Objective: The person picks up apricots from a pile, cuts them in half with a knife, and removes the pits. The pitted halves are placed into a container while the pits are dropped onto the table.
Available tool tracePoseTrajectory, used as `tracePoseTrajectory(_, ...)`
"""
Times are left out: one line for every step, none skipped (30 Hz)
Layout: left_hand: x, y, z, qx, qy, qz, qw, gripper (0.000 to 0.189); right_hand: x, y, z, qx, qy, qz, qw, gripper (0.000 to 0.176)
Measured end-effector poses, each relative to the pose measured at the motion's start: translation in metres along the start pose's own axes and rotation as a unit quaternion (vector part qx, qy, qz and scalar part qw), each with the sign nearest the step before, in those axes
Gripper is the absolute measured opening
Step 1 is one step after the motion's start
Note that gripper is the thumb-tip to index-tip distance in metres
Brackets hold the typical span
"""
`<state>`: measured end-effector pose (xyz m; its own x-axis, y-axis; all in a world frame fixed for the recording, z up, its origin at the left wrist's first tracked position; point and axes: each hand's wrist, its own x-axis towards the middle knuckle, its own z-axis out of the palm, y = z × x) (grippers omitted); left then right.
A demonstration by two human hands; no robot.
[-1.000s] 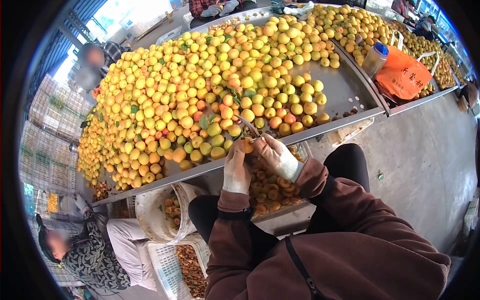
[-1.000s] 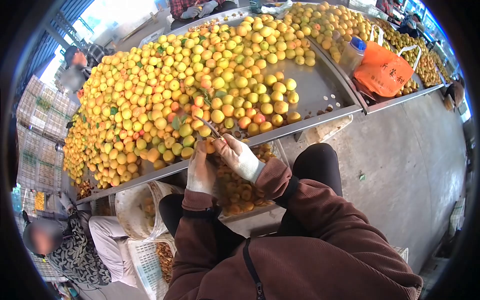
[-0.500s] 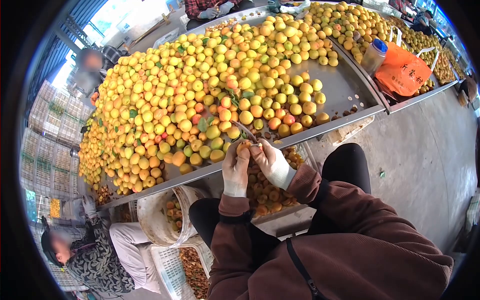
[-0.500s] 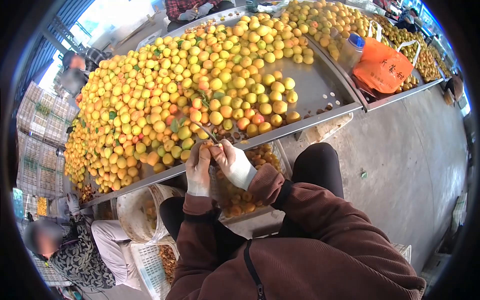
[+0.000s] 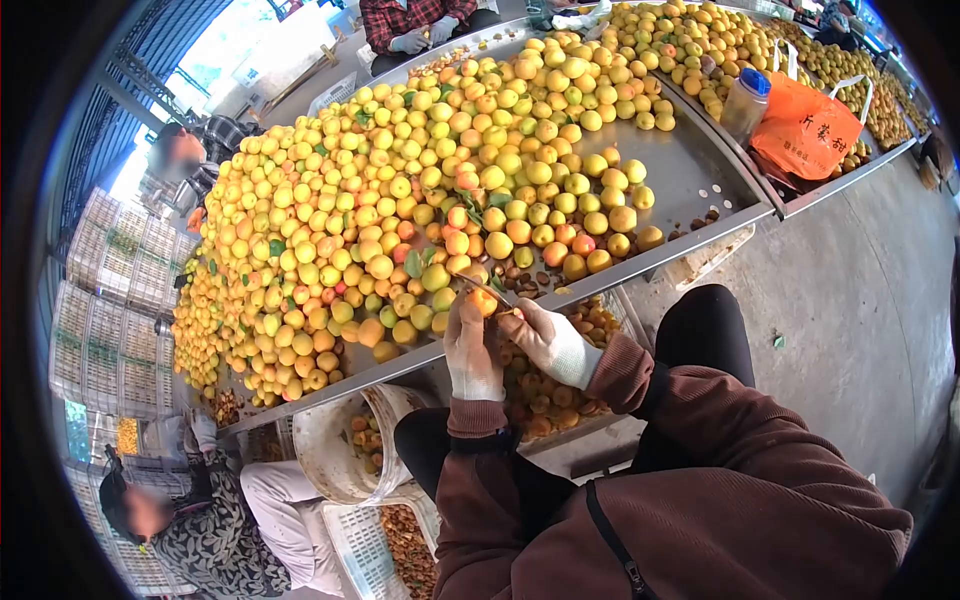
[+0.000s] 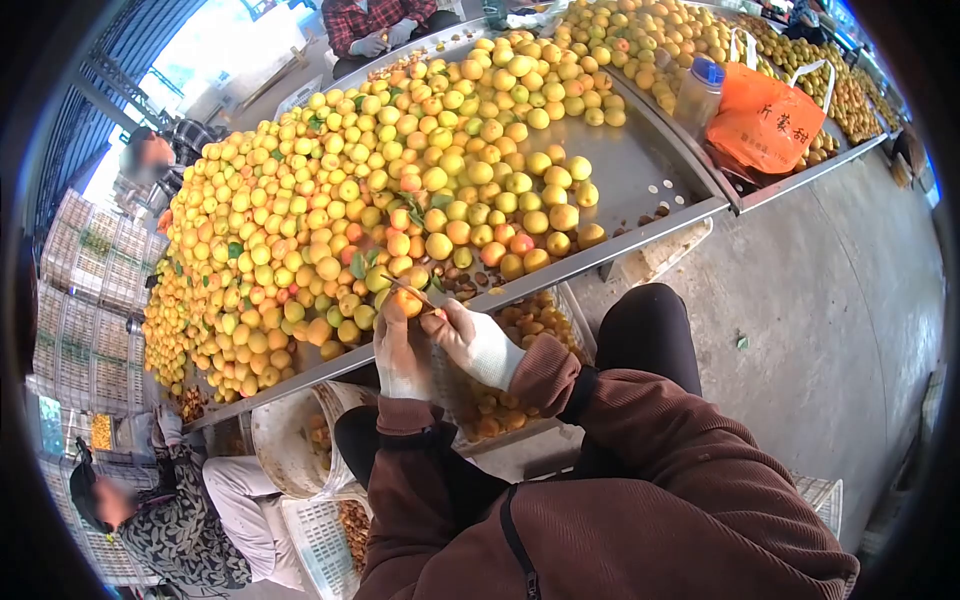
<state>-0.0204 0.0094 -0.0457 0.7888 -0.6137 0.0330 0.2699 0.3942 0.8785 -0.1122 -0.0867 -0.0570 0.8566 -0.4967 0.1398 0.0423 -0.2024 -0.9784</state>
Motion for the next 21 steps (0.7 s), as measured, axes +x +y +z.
tracePoseTrajectory(0.0,-0.003,0.0,0.0,0.0,-0.001,1.0,0.058,-0.001,0.003,0.001,0.001,-0.002,0.005,1.0,0.036)
tracePoseTrajectory(0.001,-0.005,0.001,0.01,0.011,0.016,1.0,0.053,-0.001,0.003,0.002,0.003,-0.004,0.009,1.0,0.038)
tracePoseTrajectory(0.001,-0.006,0.002,0.021,0.023,0.034,0.999,0.049,-0.001,0.003,0.002,0.003,-0.004,0.009,1.0,0.038)
tracePoseTrajectory(0.001,-0.007,0.003,0.021,0.023,0.035,0.999,0.049,-0.001,0.002,0.002,-0.009,0.0,0.015,1.0,0.039)
tracePoseTrajectory(0.001,-0.008,0.004,0.022,0.029,0.034,0.999,0.049,-0.001,0.001,0.001,-0.021,0.003,0.021,1.0,0.04)
tracePoseTrajectory(0.001,-0.008,0.005,0.022,0.034,0.032,0.999,0.049,-0.001,0.0,0.001,-0.021,0.003,0.021,1.0,0.04)
tracePoseTrajectory(0.001,-0.009,0.006,0.023,0.034,0.03,0.999,0.049,-0.002,-0.001,0.0,-0.036,0.002,0.023,0.999,0.041)
tracePoseTrajectory(0.0,-0.009,0.007,0.017,0.021,0.019,0.999,0.049,-0.004,-0.002,0.0,-0.051,0.003,0.026,0.998,0.042)
tracePoseTrajectory(-0.001,-0.01,0.007,0.01,0.009,0.006,1.0,0.049,-0.005,0.001,0.001,-0.049,0.006,0.03,0.998,0.042)
tracePoseTrajectory(-0.003,-0.015,0.006,0.011,0.007,0.001,1.0,0.049,-0.006,0.006,0.003,-0.054,0.015,0.029,0.998,0.043)
tracePoseTrajectory(-0.002,-0.018,0.008,0.018,0.018,0.004,1.0,0.05,-0.006,0.009,0.005,-0.06,0.024,0.025,0.998,0.043)
tracePoseTrajectory(0.0,-0.019,0.008,0.025,0.029,0.01,0.999,0.051,-0.005,0.01,0.007,-0.034,0.036,-0.002,0.999,0.041)
tracePoseTrajectory(0.002,-0.018,0.008,0.027,0.026,0.012,0.999,0.051,-0.004,0.01,0.006,-0.032,0.039,-0.005,0.999,0.041)
tracePoseTrajectory(0.002,-0.01,0.014,0.085,0.0,0.06,0.995,0.052,-0.005,0.008,0.005,-0.073,0.04,-0.014,0.996,0.04)
tracePoseTrajectory(0.001,-0.005,0.018,0.141,-0.024,0.107,0.984,0.053,-0.006,0.007,0.005,-0.113,0.04,-0.022,0.993,0.041)
tracePoseTrajectory(0.001,-0.005,0.017,0.186,-0.008,0.124,0.975,0.059,-0.004,0.009,0.004,-0.112,0.041,-0.022,0.993,0.041)
tracePoseTrajectory(0.001,-0.006,0.012,0.188,-0.009,0.122,0.974,0.059,-0.002,0.011,0.004,-0.146,0.029,-0.043,0.988,0.042)
tracePoseTrajectory(0.003,-0.006,0.003,0.094,0.004,0.016,0.995,0.062,-0.002,0.014,0.003,-0.18,0.017,-0.062,0.982,0.045)
tracePoseTrajectory(0.003,-0.008,-0.002,-0.003,0.019,-0.09,0.996,0.066,-0.004,0.016,0.003,-0.178,0.019,-0.057,0.982,0.045)
tracePoseTrajectory(0.001,-0.005,0.011,0.022,0.058,-0.102,0.993,0.072,-0.004,0.013,0.002,-0.174,0.002,-0.053,0.983,0.045)
tracePoseTrajectory(0.001,-0.008,0.013,0.022,0.057,-0.104,0.993,0.072,-0.004,0.01,0.0,-0.171,-0.015,-0.049,0.984,0.044)
